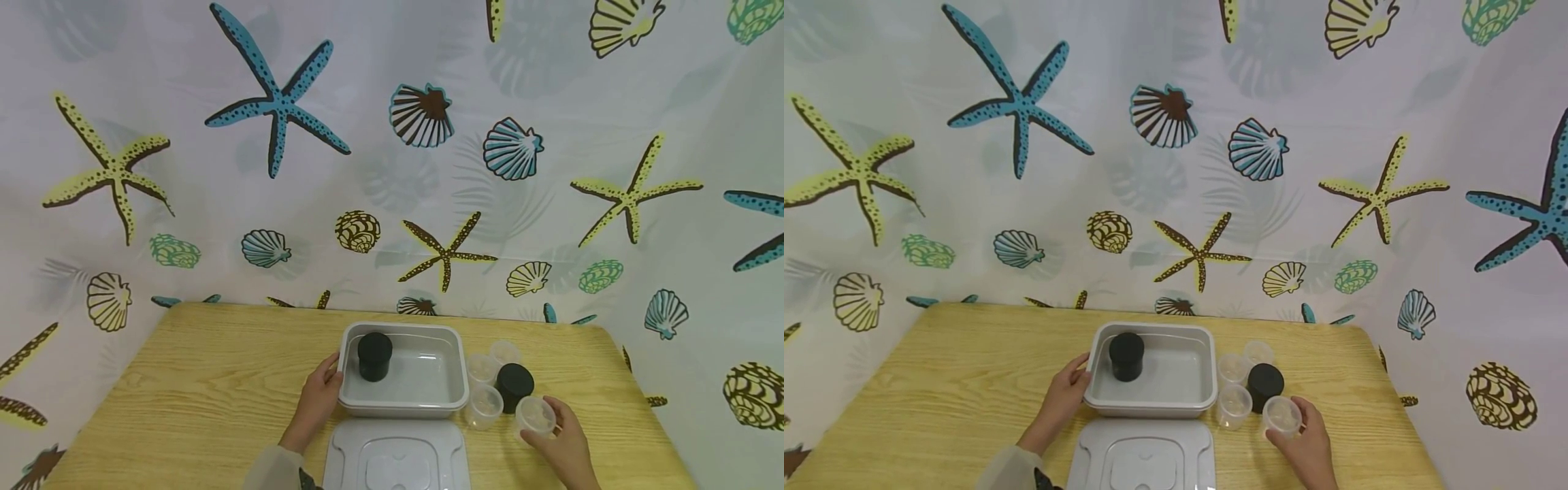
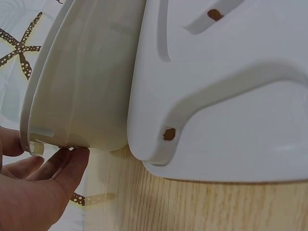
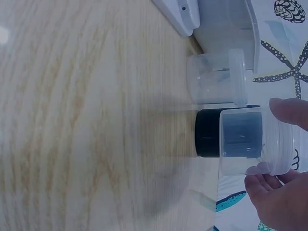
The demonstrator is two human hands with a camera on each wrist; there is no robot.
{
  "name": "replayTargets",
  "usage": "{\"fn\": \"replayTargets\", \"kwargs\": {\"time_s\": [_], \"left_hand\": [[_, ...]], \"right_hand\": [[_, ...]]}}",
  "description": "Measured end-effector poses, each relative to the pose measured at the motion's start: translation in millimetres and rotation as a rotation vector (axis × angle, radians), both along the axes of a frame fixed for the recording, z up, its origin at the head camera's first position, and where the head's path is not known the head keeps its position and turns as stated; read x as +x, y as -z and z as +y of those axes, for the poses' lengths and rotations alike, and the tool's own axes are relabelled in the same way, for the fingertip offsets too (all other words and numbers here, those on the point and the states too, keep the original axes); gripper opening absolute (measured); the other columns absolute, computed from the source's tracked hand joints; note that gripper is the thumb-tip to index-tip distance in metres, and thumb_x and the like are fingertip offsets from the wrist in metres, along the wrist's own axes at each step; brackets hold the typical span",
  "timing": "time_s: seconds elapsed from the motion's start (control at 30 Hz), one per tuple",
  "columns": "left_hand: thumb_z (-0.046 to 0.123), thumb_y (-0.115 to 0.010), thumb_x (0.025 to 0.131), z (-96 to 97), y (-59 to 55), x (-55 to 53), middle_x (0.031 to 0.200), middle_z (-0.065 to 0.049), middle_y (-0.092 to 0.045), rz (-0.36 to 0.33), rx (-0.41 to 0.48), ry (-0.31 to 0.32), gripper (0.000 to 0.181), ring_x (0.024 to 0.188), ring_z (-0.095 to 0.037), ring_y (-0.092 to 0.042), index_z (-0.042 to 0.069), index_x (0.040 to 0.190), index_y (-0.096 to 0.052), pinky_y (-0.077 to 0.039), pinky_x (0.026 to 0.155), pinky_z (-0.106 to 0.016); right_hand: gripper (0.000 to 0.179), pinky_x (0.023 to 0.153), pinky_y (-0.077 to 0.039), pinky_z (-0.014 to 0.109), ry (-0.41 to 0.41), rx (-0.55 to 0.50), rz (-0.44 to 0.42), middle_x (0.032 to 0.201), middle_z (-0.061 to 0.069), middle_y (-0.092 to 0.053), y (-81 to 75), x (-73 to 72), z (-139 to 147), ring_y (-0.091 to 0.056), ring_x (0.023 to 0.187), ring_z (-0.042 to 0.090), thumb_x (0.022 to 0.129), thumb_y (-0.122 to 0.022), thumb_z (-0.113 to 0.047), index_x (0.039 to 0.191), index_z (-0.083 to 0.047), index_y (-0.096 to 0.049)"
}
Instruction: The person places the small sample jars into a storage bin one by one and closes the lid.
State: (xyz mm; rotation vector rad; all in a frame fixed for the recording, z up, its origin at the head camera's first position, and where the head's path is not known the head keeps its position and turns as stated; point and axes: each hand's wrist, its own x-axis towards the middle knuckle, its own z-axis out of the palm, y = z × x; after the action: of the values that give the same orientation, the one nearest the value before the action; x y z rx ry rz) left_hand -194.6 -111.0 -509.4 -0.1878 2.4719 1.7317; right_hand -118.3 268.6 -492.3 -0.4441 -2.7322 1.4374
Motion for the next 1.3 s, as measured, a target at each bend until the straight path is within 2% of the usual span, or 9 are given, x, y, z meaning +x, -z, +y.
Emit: {"fn": "replayTargets", "kwargs": {"time_s": [0.43,0.87,1.3], "left_hand": [[0.010,-0.038,0.100,-0.6,2.7,-1.8,0.131,-0.030,-0.053,0.027,0.006,-0.003,0.047,0.121,-0.040,-0.054,0.001,0.145,-0.033,-0.045,0.099,-0.050],[0.010,-0.037,0.100,-1.0,2.3,-0.8,0.132,-0.030,-0.052,0.015,0.007,0.001,0.047,0.121,-0.039,-0.053,0.002,0.146,-0.033,-0.045,0.098,-0.050],[0.010,-0.039,0.100,-0.4,2.8,-1.2,0.131,-0.030,-0.053,0.029,-0.001,-0.011,0.046,0.121,-0.040,-0.053,0.002,0.145,-0.035,-0.045,0.098,-0.050]], "right_hand": [[0.075,0.105,-0.038,0.054,-0.007,-0.052,-0.006,0.136,0.031,-0.045,-17.9,0.1,-4.4,-0.045,0.125,0.043,0.075,-0.078,-0.007,0.137,0.008,-0.037],[0.075,0.108,-0.036,0.051,-0.014,-0.113,0.006,0.139,0.025,-0.044,-37.0,-3.0,-7.8,-0.042,0.129,0.038,0.076,-0.076,-0.006,0.139,0.003,-0.036],[0.073,0.107,-0.038,0.051,-0.039,-0.086,0.043,0.139,0.027,-0.044,-51.8,-13.7,-18.9,-0.044,0.129,0.040,0.079,-0.075,-0.006,0.140,0.003,-0.035]]}}
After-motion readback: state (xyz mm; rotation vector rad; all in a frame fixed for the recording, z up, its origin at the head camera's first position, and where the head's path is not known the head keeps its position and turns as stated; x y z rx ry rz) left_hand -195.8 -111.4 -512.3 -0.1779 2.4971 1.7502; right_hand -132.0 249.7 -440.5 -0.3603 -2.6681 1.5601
